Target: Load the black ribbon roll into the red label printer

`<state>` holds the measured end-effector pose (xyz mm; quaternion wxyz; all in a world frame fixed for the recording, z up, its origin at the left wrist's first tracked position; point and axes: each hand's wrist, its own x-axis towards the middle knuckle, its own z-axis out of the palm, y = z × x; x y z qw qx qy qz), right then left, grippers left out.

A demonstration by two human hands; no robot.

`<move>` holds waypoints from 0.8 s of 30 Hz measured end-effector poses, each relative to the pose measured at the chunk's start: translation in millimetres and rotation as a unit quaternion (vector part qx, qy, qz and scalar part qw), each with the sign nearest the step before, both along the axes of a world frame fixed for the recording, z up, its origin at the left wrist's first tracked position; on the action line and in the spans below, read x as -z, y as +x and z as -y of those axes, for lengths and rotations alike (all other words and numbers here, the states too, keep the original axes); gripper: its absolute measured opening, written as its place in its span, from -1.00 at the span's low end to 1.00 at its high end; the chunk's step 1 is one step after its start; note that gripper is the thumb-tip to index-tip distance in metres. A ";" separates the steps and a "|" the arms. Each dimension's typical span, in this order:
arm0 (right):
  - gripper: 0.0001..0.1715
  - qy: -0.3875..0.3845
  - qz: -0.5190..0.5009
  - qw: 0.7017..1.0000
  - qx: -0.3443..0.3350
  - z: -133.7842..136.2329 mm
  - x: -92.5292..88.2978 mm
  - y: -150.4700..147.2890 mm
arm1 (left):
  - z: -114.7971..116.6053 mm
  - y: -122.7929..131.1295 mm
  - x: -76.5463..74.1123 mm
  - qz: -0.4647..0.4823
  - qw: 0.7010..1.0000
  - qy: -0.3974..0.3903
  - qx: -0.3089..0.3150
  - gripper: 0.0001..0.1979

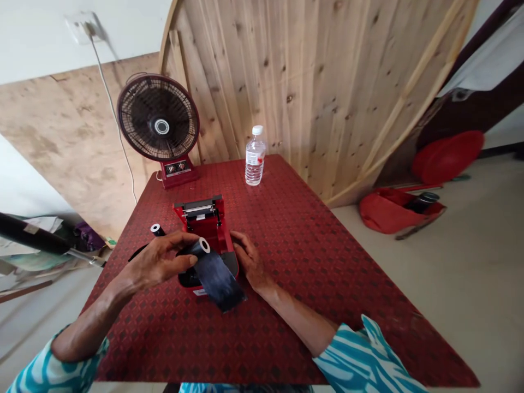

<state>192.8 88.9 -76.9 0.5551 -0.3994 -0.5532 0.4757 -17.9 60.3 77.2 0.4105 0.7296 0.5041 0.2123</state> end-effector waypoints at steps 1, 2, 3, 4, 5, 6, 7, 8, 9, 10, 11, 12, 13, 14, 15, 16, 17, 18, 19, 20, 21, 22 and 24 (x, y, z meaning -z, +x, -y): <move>-0.64 0.004 0.002 1.000 0.002 -0.2 0.4 0.1 | -2.3 3.4 -0.2 -0.047 0.998 0.043 0.005 -0.63; -0.64 0.007 0.005 1.000 0.005 -0.5 0.8 0.2 | -4.8 7.1 0.2 -0.092 0.992 0.084 0.012 -0.65; -0.64 0.009 0.008 1.000 0.009 -0.8 1.4 0.1 | -7.2 11.0 1.1 -0.132 0.984 0.117 0.022 -0.65; -0.64 0.011 0.010 1.000 0.011 -1.1 2.1 0.0 | -9.7 15.1 2.2 -0.167 0.975 0.139 0.035 -0.65; -0.64 0.012 0.011 1.000 0.012 -1.3 2.8 -0.2 | -12.3 19.2 3.5 -0.197 0.967 0.151 0.049 -0.65; -0.64 0.013 0.012 1.000 0.014 -1.5 3.5 -0.4 | -14.9 23.3 4.8 -0.226 0.959 0.157 0.060 -0.64; -0.64 0.013 0.011 1.000 0.015 -1.6 4.0 -0.7 | -17.5 27.1 6.0 -0.257 0.951 0.157 0.068 -0.64; -0.64 0.012 0.009 1.000 0.017 -1.6 4.3 -0.9 | -20.2 30.6 6.9 -0.288 0.942 0.154 0.073 -0.64; -0.64 0.010 0.006 1.000 0.017 -1.5 4.3 -1.2 | -22.9 33.8 7.5 -0.317 0.933 0.151 0.075 -0.63; -0.64 0.007 0.004 1.000 0.017 -1.3 4.0 -1.3 | -25.5 36.5 7.9 -0.344 0.924 0.146 0.078 -0.63; -0.63 0.003 0.002 1.000 0.015 -1.0 3.5 -1.4 | -27.9 38.8 8.1 -0.369 0.915 0.140 0.078 -0.62; -0.63 0.000 0.000 1.000 0.013 -0.7 2.9 -1.4 | -30.2 40.5 8.2 -0.392 0.907 0.135 0.076 -0.62; -0.63 -0.001 -0.001 1.000 0.010 -0.5 2.2 -1.3 | -32.4 41.7 8.5 -0.411 0.899 0.130 0.073 -0.61; -0.64 -0.001 -0.001 1.000 0.008 -0.4 1.7 -1.1 | -34.4 42.3 9.2 -0.426 0.893 0.128 0.070 -0.61; -0.64 -0.001 -0.001 1.000 0.007 -0.3 1.4 -1.0 | -36.4 42.4 10.5 -0.437 0.888 0.130 0.067 -0.61; -0.64 -0.001 0.000 1.000 0.008 -0.4 1.4 -0.9 | -38.6 42.1 12.6 -0.442 0.884 0.134 0.066 -0.63; -0.65 0.000 0.002 1.000 0.011 -0.6 1.7 -0.9 | -41.0 41.5 15.6 -0.442 0.884 0.139 0.066 -0.64; -0.65 0.001 0.003 1.000 0.013 -0.8 2.1 -0.9 | -43.8 40.7 19.2 -0.436 0.886 0.144 0.067 -0.66; -0.65 0.002 0.003 1.000 0.015 -1.0 2.6 -1.0 | -46.9 39.9 23.4 -0.426 0.890 0.145 0.067 -0.68; -0.65 0.003 0.002 1.000 0.016 -1.3 3.0 -1.2 | -50.4 39.2 27.7 -0.415 0.896 0.143 0.069 -0.69; -0.65 0.003 0.000 1.000 0.016 -1.5 3.3 -1.4 | -54.2 38.9 31.8 -0.404 0.901 0.139 0.071 -0.71; -0.65 0.002 -0.002 1.000 0.016 -1.6 3.3 -1.5 | -58.1 38.8 35.3 -0.394 0.906 0.134 0.076 -0.71; -0.65 0.001 -0.007 1.000 0.012 -1.6 2.6 -1.6 | -65.0 38.9 39.1 -0.384 0.911 0.124 0.091 -0.71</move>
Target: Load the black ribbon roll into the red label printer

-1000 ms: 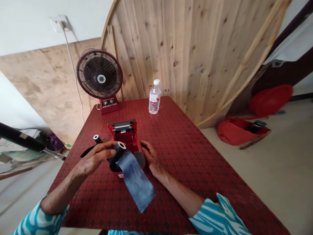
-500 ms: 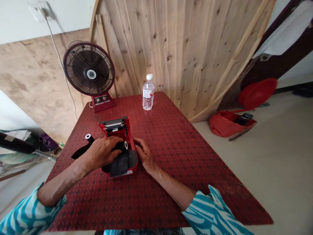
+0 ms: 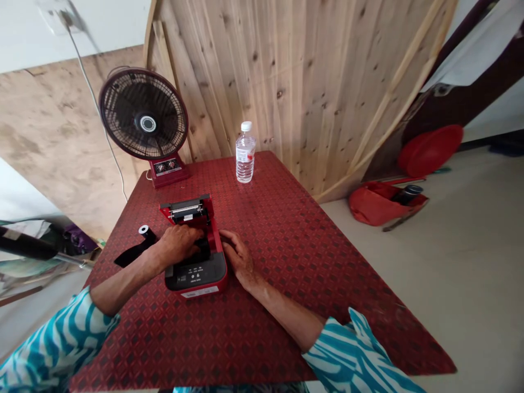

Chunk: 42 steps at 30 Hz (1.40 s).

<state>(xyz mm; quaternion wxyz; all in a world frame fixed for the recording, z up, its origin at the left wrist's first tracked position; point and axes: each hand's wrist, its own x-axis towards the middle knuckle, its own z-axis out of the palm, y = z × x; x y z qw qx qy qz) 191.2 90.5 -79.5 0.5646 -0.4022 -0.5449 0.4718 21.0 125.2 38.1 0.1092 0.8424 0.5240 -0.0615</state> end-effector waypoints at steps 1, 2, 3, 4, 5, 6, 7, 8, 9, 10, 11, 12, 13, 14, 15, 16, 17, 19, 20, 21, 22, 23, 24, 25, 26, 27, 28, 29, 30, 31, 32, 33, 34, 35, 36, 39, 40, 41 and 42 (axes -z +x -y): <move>-0.65 -0.002 -0.002 1.000 -0.003 0.1 -0.7 0.1 | -2.2 -0.3 -0.1 0.000 1.000 -0.008 0.004 -0.71; -0.65 -0.005 -0.004 1.000 -0.007 0.3 -1.5 0.4 | -2.9 -1.3 -1.6 0.003 1.000 -0.017 0.009 -0.71; -0.64 -0.008 -0.004 1.000 -0.011 0.6 -2.4 0.8 | -1.8 -3.2 -4.3 0.012 0.999 -0.026 0.017 -0.71; -0.64 -0.010 -0.003 1.000 -0.013 0.8 -3.3 1.3 | 1.4 -6.3 -8.1 0.028 0.999 -0.031 0.024 -0.71; -0.63 -0.010 -0.002 1.000 -0.013 1.1 -4.0 1.8 | 6.8 -10.5 -12.5 0.053 0.998 -0.031 0.029 -0.71; -0.63 -0.009 0.001 1.000 -0.013 1.4 -4.6 2.3 | 14.2 -15.6 -16.9 0.085 0.996 -0.024 0.032 -0.70; -0.64 -0.008 0.004 1.000 -0.013 1.6 -4.9 2.7 | 23.1 -21.3 -21.0 0.119 0.992 -0.011 0.029 -0.68; -0.64 -0.006 0.007 1.000 -0.014 1.9 -5.0 3.1 | 32.9 -27.0 -24.0 0.149 0.989 0.004 0.024 -0.67; -0.64 -0.005 0.008 1.000 -0.015 2.2 -4.8 3.4 | 42.7 -32.2 -25.7 0.169 0.985 0.017 0.017 -0.66; -0.64 -0.006 0.009 1.000 -0.017 2.5 -4.5 3.5 | 51.8 -36.3 -25.8 0.181 0.983 0.026 0.020 -0.66; -0.63 -0.008 0.009 1.000 -0.019 2.8 -4.0 3.6 | 59.3 -39.1 -24.4 0.186 0.982 0.033 0.026 -0.66; -0.63 -0.011 0.009 1.000 -0.017 3.1 -3.6 3.6 | 64.8 -40.5 -21.7 0.187 0.981 0.042 0.035 -0.67; -0.62 -0.013 0.008 1.000 -0.016 3.4 -3.2 3.5 | 68.1 -40.7 -18.3 0.187 0.980 0.052 0.044 -0.68; -0.61 -0.016 0.006 1.000 -0.016 3.7 -3.0 3.3 | 69.2 -39.9 -14.7 0.186 0.979 0.062 0.051 -0.69; -0.61 -0.019 0.005 1.000 -0.016 4.0 -2.9 3.2 | 68.7 -38.6 -11.4 0.186 0.978 0.071 0.055 -0.69; -0.61 -0.020 0.005 1.000 -0.016 4.2 -2.9 3.0 | 67.1 -37.1 -8.9 0.188 0.978 0.077 0.056 -0.69; -0.62 -0.020 0.005 1.000 -0.016 4.4 -3.1 2.9 | 65.0 -35.7 -7.2 0.190 0.977 0.080 0.058 -0.70; -0.63 -0.017 0.005 1.000 -0.020 4.5 -3.5 2.7 | 61.9 -33.4 -6.6 0.193 0.974 0.093 0.067 -0.72; -0.63 -0.016 0.004 1.000 -0.021 4.4 -3.6 2.7 | 61.7 -32.4 -7.4 0.194 0.972 0.108 0.074 -0.74; -0.63 -0.015 0.003 1.000 -0.022 4.1 -3.7 2.7 | 62.6 -31.3 -8.7 0.194 0.969 0.129 0.084 -0.75; -0.62 -0.015 0.002 1.000 -0.024 3.7 -3.8 2.7 | 64.6 -30.0 -10.3 0.192 0.965 0.153 0.096 -0.77; -0.63 -0.014 0.001 1.000 -0.023 3.1 -3.7 2.7 | 67.6 -28.6 -12.0 0.189 0.960 0.176 0.109 -0.78; -0.63 -0.012 0.002 1.000 -0.020 2.3 -3.4 2.6 | 71.4 -26.9 -13.7 0.184 0.956 0.197 0.119 -0.79; -0.64 -0.009 0.003 1.000 -0.018 1.6 -3.1 2.5 | 75.7 -25.3 -15.3 0.178 0.951 0.216 0.128 -0.81; -0.64 -0.005 0.003 1.000 -0.015 1.1 -2.6 2.4 | 80.2 -23.7 -16.6 0.172 0.948 0.232 0.135 -0.82; -0.64 -0.001 0.002 1.000 -0.014 0.8 -2.0 2.3 | 84.5 -22.3 -17.6 0.166 0.945 0.244 0.141 -0.82; -0.64 0.001 0.000 1.000 -0.014 0.9 -1.4 2.2 | 88.6 -21.3 -18.1 0.162 0.942 0.254 0.145 -0.83; -0.64 0.000 0.000 1.000 -0.013 1.6 -0.9 2.1 | 92.3 -20.7 -18.3 0.159 0.940 0.260 0.150 -0.83; -0.64 -0.003 -0.001 1.000 -0.013 2.5 -0.5 2.1 | 95.4 -20.4 -18.0 0.158 0.939 0.263 0.156 -0.82; -0.64 -0.008 -0.001 1.000 -0.011 3.6 -0.4 2.1 | 98.2 -20.3 -17.3 0.157 0.938 0.266 0.159 -0.82; -0.64 -0.015 -0.001 1.000 -0.007 4.3 -0.8 2.1 | 100.6 -20.4 -16.1 0.158 0.936 0.270 0.161 -0.82; -0.64 -0.024 -0.004 1.000 -0.003 4.1 -1.9 2.2 | 102.8 -20.6 -14.6 0.158 0.934 0.278 0.161 -0.82; -0.64 -0.033 -0.011 0.999 0.003 2.3 -4.1 2.1 | 104.8 -20.9 -12.7 0.159 0.931 0.289 0.159 -0.83; -0.63 -0.040 -0.020 0.999 0.013 -1.6 -7.5 1.9 | 106.7 -21.1 -10.4 0.160 0.927 0.301 0.156 -0.84; -0.61 -0.043 -0.029 0.998 0.024 -8.0 -12.4 1.4 | 108.5 -21.4 -8.0 0.163 0.924 0.312 0.152 -0.84; -0.53 -0.033 -0.037 0.998 0.043 -39.6 -34.8 -2.6 | 113.1 -22.4 -0.1 0.168 0.919 0.328 0.141 -0.84; -0.50 -0.026 -0.032 0.998 0.037 -51.8 -43.6 -5.1 | 114.3 -22.8 2.4 0.168 0.918 0.332 0.137 -0.83; -0.49 -0.020 -0.027 0.999 0.030 -62.9 -51.9 -8.2 | 115.3 -23.2 4.6 0.166 0.918 0.336 0.133 -0.82; -0.48 -0.013 -0.019 0.999 0.023 -71.9 -59.4 -11.4 | 116.0 -23.7 6.6 0.165 0.917 0.339 0.129 -0.82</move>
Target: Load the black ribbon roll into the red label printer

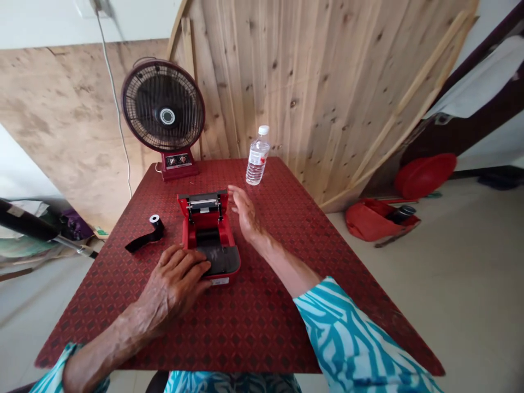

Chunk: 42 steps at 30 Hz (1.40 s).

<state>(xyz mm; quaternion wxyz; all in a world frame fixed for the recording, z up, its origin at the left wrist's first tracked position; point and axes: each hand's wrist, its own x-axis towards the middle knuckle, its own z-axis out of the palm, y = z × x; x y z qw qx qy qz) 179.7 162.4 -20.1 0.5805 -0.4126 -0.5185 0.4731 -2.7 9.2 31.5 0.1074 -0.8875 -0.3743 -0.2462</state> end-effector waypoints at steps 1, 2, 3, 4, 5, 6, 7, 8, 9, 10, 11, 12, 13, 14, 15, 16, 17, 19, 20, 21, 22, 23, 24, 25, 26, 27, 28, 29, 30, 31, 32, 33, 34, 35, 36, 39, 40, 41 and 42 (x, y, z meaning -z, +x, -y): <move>-0.48 0.003 0.008 1.000 -0.007 -5.9 -6.1 -3.2 | 0.5 -0.5 1.7 0.001 1.000 0.002 -0.005 -0.83; -0.47 0.002 0.013 1.000 -0.005 -8.3 -10.5 -5.8 | 0.8 -1.0 3.1 0.002 1.000 0.003 -0.009 -0.83; -0.45 0.003 0.019 1.000 0.002 -6.9 -13.3 -7.4 | 0.9 -1.5 4.4 0.003 1.000 0.005 -0.011 -0.83; -0.44 0.005 0.026 1.000 0.011 -2.1 -14.6 -7.9 | 0.8 -2.0 5.6 0.005 1.000 0.006 -0.011 -0.83; -0.44 0.012 0.035 0.999 0.019 5.4 -14.6 -6.9 | 0.6 -2.4 6.6 0.005 1.000 0.007 -0.012 -0.84; -0.45 0.031 0.050 0.998 0.020 14.7 -13.5 -4.9 | 0.4 -2.8 7.5 0.007 1.000 0.010 -0.012 -0.84; -0.51 0.048 0.065 0.997 0.011 24.9 -11.7 -1.9 | 0.2 -3.1 8.3 0.009 1.000 0.013 -0.011 -0.84; -0.58 0.052 0.073 0.996 0.001 35.0 -9.1 1.5 | 0.0 -3.2 8.9 0.012 1.000 0.016 -0.008 -0.84; -0.67 0.045 0.076 0.996 -0.007 44.3 -6.2 4.9 | -0.1 -3.2 9.3 0.015 1.000 0.017 -0.004 -0.84; -0.75 0.036 0.074 0.997 -0.007 52.2 -3.0 8.0 | -0.1 -3.0 9.5 0.017 1.000 0.017 -0.001 -0.84; -0.78 0.027 0.073 0.997 -0.013 58.3 0.2 10.5 | 0.0 -2.8 9.5 0.019 1.000 0.016 0.004 -0.84; -0.77 0.019 0.073 0.997 -0.018 62.7 3.1 12.3 | 0.0 -2.9 9.3 0.021 1.000 0.013 0.007 -0.85; -0.73 0.014 0.074 0.997 -0.022 65.5 5.6 13.5 | -0.2 -3.5 9.2 0.023 1.000 0.009 0.010 -0.85; -0.70 0.011 0.075 0.997 -0.027 67.0 7.4 14.1 | -0.7 -4.7 9.1 0.024 1.000 0.006 0.013 -0.85; -0.68 0.009 0.076 0.997 -0.031 67.5 8.6 14.2 | -1.6 -6.9 9.2 0.027 1.000 0.003 0.014 -0.84; -0.66 0.007 0.075 0.997 -0.034 67.3 9.3 14.1 | -3.0 -9.9 9.6 0.031 0.999 0.002 0.011 -0.81; -0.65 0.005 0.072 0.997 -0.036 66.8 9.7 13.8 | -4.9 -13.7 10.3 0.035 0.999 0.001 -0.001 -0.74; -0.64 0.002 0.069 0.997 -0.039 65.8 9.9 13.1 | -9.4 -22.6 12.3 0.039 0.999 -0.004 -0.038 -0.50; -0.63 0.001 0.069 0.997 -0.039 65.6 10.1 12.8 | -11.7 -26.7 13.6 0.037 0.998 -0.009 -0.054 -0.40; -0.63 0.002 0.070 0.997 -0.038 65.8 10.5 12.6 | -13.7 -30.3 15.1 0.033 0.997 -0.015 -0.064 -0.33; -0.63 0.003 0.070 0.997 -0.035 66.4 11.1 12.4 | -15.3 -32.9 16.8 0.027 0.997 -0.019 -0.065 -0.31; -0.62 0.005 0.070 0.997 -0.034 67.2 11.7 12.3 | -16.4 -34.7 18.7 0.021 0.998 -0.021 -0.060 -0.31; -0.62 0.007 0.071 0.997 -0.033 68.3 12.4 12.2 | -17.2 -35.5 20.8 0.018 0.998 -0.018 -0.053 -0.32; -0.62 0.010 0.072 0.997 -0.030 69.6 12.9 12.2 | -17.6 -35.8 23.0 0.018 0.999 -0.013 -0.048 -0.34; -0.62 0.014 0.074 0.997 -0.028 70.7 13.2 12.2 | -17.8 -35.6 25.3 0.021 0.999 -0.007 -0.045 -0.34; -0.62 0.020 0.078 0.996 -0.024 71.8 13.3 12.2 | -17.8 -35.3 27.6 0.025 0.999 -0.003 -0.043 -0.35; -0.62 0.025 0.081 0.996 -0.020 72.5 13.3 12.1 | -17.6 -35.1 29.8 0.032 0.999 0.000 -0.042 -0.35; -0.63 0.029 0.082 0.996 -0.016 73.0 13.3 11.9 | -17.3 -35.1 31.9 0.039 0.998 0.000 -0.042 -0.35; -0.62 0.029 0.080 0.996 -0.015 73.1 13.4 11.5 | -16.8 -35.4 33.6 0.048 0.998 -0.005 -0.041 -0.34; -0.61 0.026 0.074 0.997 -0.017 73.1 14.1 10.9 | -16.1 -35.9 35.1 0.064 0.997 -0.016 -0.039 -0.34; -0.60 0.021 0.065 0.997 -0.020 72.9 15.5 9.9 | -15.2 -36.7 36.1 0.088 0.995 -0.038 -0.036 -0.34; -0.58 0.014 0.053 0.998 -0.020 72.7 17.8 8.6 | -14.3 -37.6 36.8 0.122 0.989 -0.074 -0.036 -0.36; -0.56 0.006 0.038 0.999 -0.016 72.6 21.2 7.1 | -13.5 -38.7 37.1 0.170 0.977 -0.118 -0.044 -0.39; -0.55 -0.003 0.022 1.000 -0.010 72.6 25.4 5.4 | -13.2 -39.8 37.2 0.228 0.957 -0.167 -0.061 -0.43; -0.53 -0.013 0.004 1.000 0.001 72.7 30.4 3.6 | -13.4 -41.0 37.2 0.294 0.927 -0.218 -0.086 -0.46; -0.49 -0.060 -0.042 0.997 0.015 74.4 45.7 -0.3 | -18.2 -43.8 37.1 0.462 0.799 -0.352 -0.154 -0.44; -0.49 -0.071 -0.045 0.996 0.013 75.2 49.7 -0.9 | -20.6 -44.2 37.2 0.491 0.763 -0.389 -0.160 -0.41; -0.49 -0.075 -0.043 0.996 0.012 76.1 52.9 -1.1 | -22.9 -44.2 37.3 0.502 0.737 -0.424 -0.159 -0.37; -0.49 -0.073 -0.036 0.997 0.010 77.0 55.2 -1.2 | -24.8 -43.8 37.3 0.501 0.722 -0.452 -0.156 -0.34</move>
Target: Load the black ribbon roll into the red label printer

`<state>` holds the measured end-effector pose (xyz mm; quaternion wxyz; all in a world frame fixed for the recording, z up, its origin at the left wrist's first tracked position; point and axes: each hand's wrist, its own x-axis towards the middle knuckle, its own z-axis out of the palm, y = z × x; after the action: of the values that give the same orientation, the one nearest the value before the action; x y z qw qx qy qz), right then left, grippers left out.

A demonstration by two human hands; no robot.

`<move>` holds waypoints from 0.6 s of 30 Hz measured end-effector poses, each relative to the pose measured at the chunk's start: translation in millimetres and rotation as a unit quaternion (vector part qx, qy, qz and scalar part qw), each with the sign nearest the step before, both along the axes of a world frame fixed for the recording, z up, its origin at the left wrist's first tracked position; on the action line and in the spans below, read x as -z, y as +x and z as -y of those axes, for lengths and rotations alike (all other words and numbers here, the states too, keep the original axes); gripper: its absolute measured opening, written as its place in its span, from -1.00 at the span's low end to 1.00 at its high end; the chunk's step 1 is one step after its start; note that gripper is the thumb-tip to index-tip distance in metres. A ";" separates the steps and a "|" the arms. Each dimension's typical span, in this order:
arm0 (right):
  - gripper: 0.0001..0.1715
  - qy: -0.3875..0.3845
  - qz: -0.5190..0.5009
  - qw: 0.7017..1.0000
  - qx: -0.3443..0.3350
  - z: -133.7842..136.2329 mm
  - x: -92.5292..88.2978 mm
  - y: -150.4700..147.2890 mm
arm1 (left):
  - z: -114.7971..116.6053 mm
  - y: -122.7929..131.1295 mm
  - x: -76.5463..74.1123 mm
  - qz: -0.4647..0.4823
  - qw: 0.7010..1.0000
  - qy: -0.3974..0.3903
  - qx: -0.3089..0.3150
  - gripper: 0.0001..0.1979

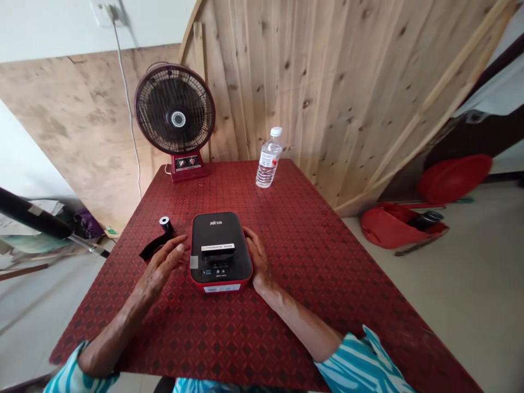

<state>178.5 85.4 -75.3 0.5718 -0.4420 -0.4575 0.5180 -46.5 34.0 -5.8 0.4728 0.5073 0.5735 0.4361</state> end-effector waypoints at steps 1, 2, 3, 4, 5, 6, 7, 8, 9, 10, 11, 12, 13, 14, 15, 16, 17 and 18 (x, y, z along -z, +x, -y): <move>-0.49 0.007 0.010 1.000 -0.003 0.8 1.5 0.0 | -1.3 0.8 -0.1 0.000 1.000 -0.018 0.014 -0.32; -0.49 0.017 0.019 1.000 -0.003 1.5 2.4 0.0 | -1.9 1.8 -0.4 -0.007 0.999 -0.029 0.025 -0.31; -0.48 0.025 0.027 0.999 -0.003 2.0 2.7 -0.2 | -2.0 2.8 -0.8 -0.017 0.999 -0.032 0.032 -0.30; -0.48 0.032 0.033 0.999 -0.003 2.2 2.8 -0.3 | -1.7 3.9 -1.2 -0.028 0.999 -0.031 0.034 -0.30; -0.48 0.037 0.038 0.999 -0.002 2.1 2.7 -0.4 | -1.5 5.1 -1.7 -0.038 0.998 -0.027 0.035 -0.31; -0.48 0.042 0.042 0.998 0.002 1.4 2.4 -0.2 | -1.5 6.3 -2.1 -0.046 0.998 -0.023 0.037 -0.32; -0.48 0.045 0.047 0.998 0.009 0.3 1.9 0.4 | -1.9 7.8 -2.3 -0.051 0.998 -0.020 0.041 -0.32; -0.48 0.048 0.052 0.997 0.017 -1.2 1.4 1.5 | -3.0 9.6 -2.5 -0.053 0.997 -0.020 0.046 -0.32; -0.47 0.050 0.056 0.997 0.026 -3.2 0.7 3.2 | -4.7 11.9 -2.7 -0.052 0.997 -0.020 0.049 -0.32; -0.47 0.051 0.060 0.996 0.032 -5.5 -0.1 5.3 | -6.8 14.6 -2.8 -0.047 0.997 -0.019 0.051 -0.32; -0.46 0.052 0.064 0.996 0.038 -7.8 -1.0 7.7 | -9.3 17.5 -2.9 -0.042 0.998 -0.017 0.051 -0.32; -0.46 0.053 0.068 0.995 0.041 -10.0 -1.9 10.1 | -11.9 20.4 -3.1 -0.036 0.998 -0.016 0.050 -0.32; -0.45 0.055 0.070 0.995 0.044 -11.9 -2.7 12.3 | -14.5 23.1 -3.4 -0.029 0.998 -0.017 0.048 -0.32; -0.45 0.056 0.071 0.995 0.046 -13.5 -3.4 14.1 | -16.7 25.3 -3.6 -0.023 0.998 -0.021 0.047 -0.31; -0.44 0.057 0.072 0.995 0.050 -14.7 -3.8 15.4 | -18.6 26.8 -4.0 -0.018 0.998 -0.024 0.046 -0.31; -0.43 0.058 0.070 0.994 0.052 -15.4 -3.9 16.1 | -19.9 27.7 -4.4 -0.014 0.998 -0.027 0.047 -0.30; -0.42 0.058 0.069 0.995 0.053 -15.6 -3.8 16.3 | -20.9 27.9 -4.8 -0.009 0.998 -0.029 0.050 -0.30; -0.41 0.059 0.067 0.995 0.054 -15.5 -3.4 16.2 | -21.4 27.8 -5.2 -0.004 0.998 -0.030 0.054 -0.30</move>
<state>194.8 101.0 -71.9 0.5919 -0.4658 -0.4998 0.4277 -18.7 55.4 -0.6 0.5086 0.5251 0.5595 0.3906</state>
